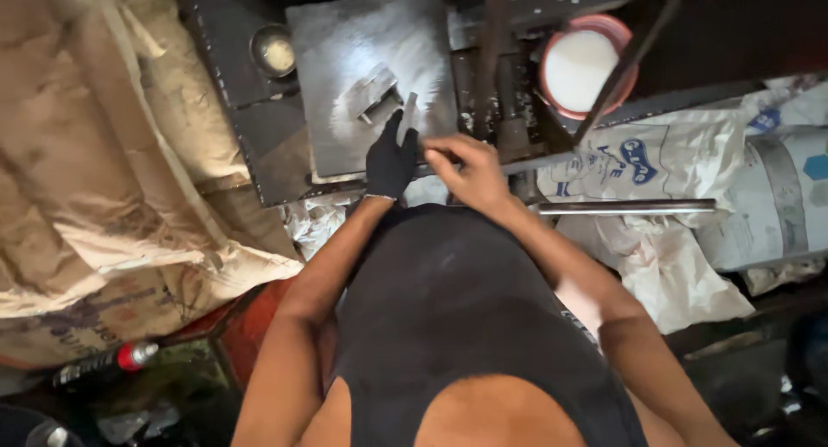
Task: The person operates a manual machine by turning a crank with their right hand while using their left hand to place and adjust a metal mold on the machine's surface. The person repeatedly cycles the crank and handles the mold throughout the clip.
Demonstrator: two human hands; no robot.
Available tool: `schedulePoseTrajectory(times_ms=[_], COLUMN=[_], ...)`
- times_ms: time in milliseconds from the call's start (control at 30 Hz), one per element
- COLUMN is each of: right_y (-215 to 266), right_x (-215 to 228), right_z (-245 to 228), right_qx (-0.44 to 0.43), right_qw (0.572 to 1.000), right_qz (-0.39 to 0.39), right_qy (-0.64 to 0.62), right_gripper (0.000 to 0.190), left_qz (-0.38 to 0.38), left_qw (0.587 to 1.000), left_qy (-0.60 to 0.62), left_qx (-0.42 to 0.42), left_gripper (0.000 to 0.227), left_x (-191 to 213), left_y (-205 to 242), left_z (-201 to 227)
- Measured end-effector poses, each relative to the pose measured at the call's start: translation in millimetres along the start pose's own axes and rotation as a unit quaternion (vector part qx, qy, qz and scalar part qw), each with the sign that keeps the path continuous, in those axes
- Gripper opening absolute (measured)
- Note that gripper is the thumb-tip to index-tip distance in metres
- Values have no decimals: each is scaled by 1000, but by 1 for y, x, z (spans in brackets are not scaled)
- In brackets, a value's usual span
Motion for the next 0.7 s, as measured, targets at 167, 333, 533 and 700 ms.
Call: schedulePoseTrajectory(times_ms=[167, 333, 533, 700], right_y=[7, 1, 1, 0], right_x=[75, 98, 94, 93], right_z=[23, 58, 76, 72], right_qx=[-5, -16, -37, -61], right_qw=[977, 933, 930, 938], right_qz=[188, 250, 239, 226], right_qy=[98, 258, 277, 254], right_gripper=[11, 8, 12, 11], left_qz=[-20, -62, -154, -172], left_qw=[982, 994, 953, 947], left_qy=[155, 89, -156, -122], left_qx=[106, -9, -209, -244], left_gripper=[49, 42, 25, 36], left_x=[-34, -70, -126, -118], left_y=[-45, -109, -171, -183], left_z=[13, 31, 8, 24])
Point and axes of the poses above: each hand's wrist, its own y-axis away from the middle knuckle, its own x-axis out of the back of the hand, z = x × y, the point moved 6 cm from there along -y, towards the middle knuckle, and after that the axes turned 11 degrees about y, right-handed, at the moved point
